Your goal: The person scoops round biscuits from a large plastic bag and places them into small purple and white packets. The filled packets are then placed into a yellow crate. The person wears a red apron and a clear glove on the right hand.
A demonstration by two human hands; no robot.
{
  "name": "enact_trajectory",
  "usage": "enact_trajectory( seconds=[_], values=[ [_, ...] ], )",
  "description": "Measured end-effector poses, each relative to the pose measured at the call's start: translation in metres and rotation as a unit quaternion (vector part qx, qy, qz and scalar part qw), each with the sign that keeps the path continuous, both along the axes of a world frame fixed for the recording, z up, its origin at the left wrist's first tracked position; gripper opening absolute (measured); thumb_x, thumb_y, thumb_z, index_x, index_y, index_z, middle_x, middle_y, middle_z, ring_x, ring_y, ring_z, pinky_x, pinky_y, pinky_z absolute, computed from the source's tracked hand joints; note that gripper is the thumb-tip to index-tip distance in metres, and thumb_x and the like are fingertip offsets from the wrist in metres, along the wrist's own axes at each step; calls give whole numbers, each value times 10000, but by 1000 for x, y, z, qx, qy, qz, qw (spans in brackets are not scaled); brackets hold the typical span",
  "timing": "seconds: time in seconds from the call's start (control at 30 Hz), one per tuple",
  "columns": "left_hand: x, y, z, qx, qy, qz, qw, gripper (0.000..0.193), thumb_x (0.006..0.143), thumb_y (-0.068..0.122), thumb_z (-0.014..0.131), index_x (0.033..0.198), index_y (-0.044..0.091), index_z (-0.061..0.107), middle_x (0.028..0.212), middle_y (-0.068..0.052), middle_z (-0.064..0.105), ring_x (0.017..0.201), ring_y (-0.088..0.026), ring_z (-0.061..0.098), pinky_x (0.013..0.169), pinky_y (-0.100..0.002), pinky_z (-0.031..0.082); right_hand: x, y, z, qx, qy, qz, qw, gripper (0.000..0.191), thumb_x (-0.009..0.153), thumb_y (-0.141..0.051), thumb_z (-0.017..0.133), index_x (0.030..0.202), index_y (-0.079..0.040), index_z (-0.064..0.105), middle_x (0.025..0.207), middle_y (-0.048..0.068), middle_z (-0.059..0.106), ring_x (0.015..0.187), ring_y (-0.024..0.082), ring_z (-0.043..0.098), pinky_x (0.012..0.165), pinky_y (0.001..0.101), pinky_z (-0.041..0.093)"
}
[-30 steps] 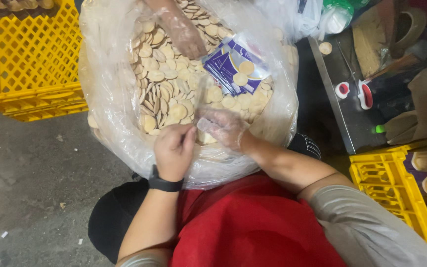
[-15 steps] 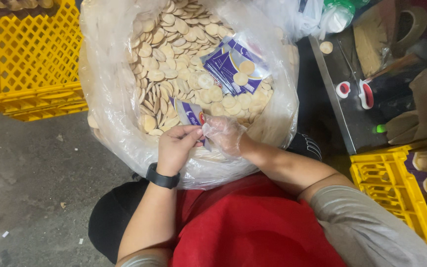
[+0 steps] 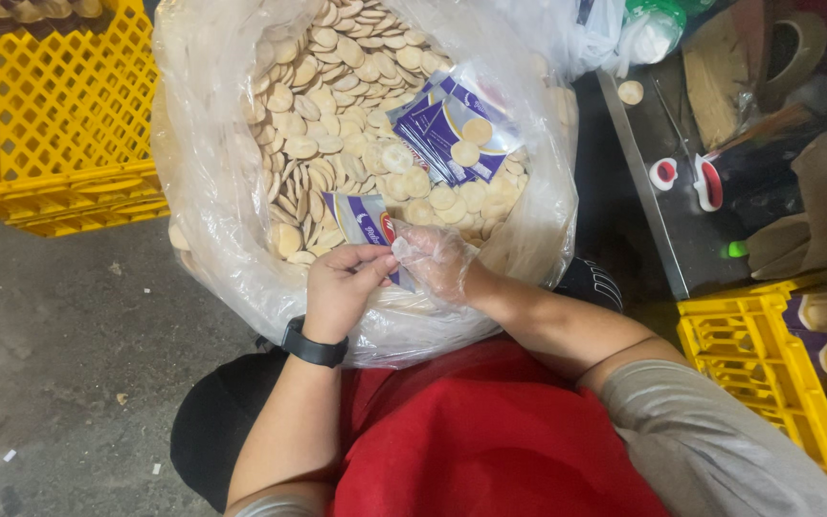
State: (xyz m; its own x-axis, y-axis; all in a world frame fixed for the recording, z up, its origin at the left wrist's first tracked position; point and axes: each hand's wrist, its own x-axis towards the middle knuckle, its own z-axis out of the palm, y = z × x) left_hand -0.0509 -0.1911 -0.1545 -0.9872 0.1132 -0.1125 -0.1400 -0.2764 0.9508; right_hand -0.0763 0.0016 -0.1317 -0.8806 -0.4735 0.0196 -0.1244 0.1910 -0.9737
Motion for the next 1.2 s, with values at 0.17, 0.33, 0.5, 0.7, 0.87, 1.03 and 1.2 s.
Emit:
enact_trajectory(
  seconds=[0.17, 0.33, 0.5, 0.7, 0.87, 1.03, 1.2],
  values=[
    [-3, 0, -4, 9, 8, -10, 1000, 175, 876, 55, 776, 1027, -32, 763, 898, -63, 767, 729, -103, 693, 684, -235, 574, -1, 6, -3, 17, -29, -11, 999, 261, 1078, -174, 559, 1243, -3, 664, 920, 11, 681, 823, 67, 588, 724, 261, 516],
    [-6, -1, -11, 26, 28, -24, 999, 145, 920, 52, 743, 1034, -37, 756, 904, -76, 774, 761, -105, 701, 698, -237, 575, 2, 3, 12, 5, -31, 2, 1000, 222, 1120, -176, 563, 1139, 13, 678, 910, 1, 671, 831, 86, 608, 745, 269, 529],
    [-2, -1, -4, -61, 76, 4, 995, 118, 912, 75, 728, 996, -7, 722, 852, -55, 729, 728, -94, 662, 663, -243, 543, 8, -14, 37, -40, -57, -10, 997, 478, 971, -182, 654, 1403, -53, 494, 1032, 18, 688, 934, 107, 666, 848, 291, 582],
    [9, 3, 24, -281, 241, 31, 928, 191, 907, 198, 716, 900, 29, 626, 782, -160, 641, 732, -325, 633, 655, -389, 508, 19, -10, 63, 140, 504, 1, 852, 346, 954, -246, 753, 1253, -120, 633, 1179, 68, 672, 1101, 253, 680, 1038, 463, 562],
    [12, 2, 33, -263, 267, 22, 927, 216, 872, 211, 676, 834, 24, 574, 780, -185, 613, 749, -388, 625, 661, -432, 496, 19, -8, 63, 140, 516, 73, 842, 325, 889, -248, 756, 1182, -115, 712, 1140, 72, 724, 1051, 228, 707, 1032, 539, 529],
    [14, 3, 30, -337, 291, 93, 890, 188, 933, 110, 629, 787, 33, 536, 769, -193, 582, 748, -406, 599, 665, -478, 477, 10, -9, 48, 163, 371, 48, 913, 298, 880, -215, 718, 1122, -46, 675, 1101, 140, 711, 1039, 361, 680, 938, 454, 530],
    [16, 10, 32, -407, 370, 55, 833, 142, 816, 97, 669, 760, 56, 545, 743, -152, 616, 719, -394, 616, 622, -512, 487, 0, 5, 31, 196, 372, 83, 904, 132, 928, -100, 598, 1047, -56, 637, 912, 111, 627, 842, 302, 664, 748, 416, 536]
  ],
)
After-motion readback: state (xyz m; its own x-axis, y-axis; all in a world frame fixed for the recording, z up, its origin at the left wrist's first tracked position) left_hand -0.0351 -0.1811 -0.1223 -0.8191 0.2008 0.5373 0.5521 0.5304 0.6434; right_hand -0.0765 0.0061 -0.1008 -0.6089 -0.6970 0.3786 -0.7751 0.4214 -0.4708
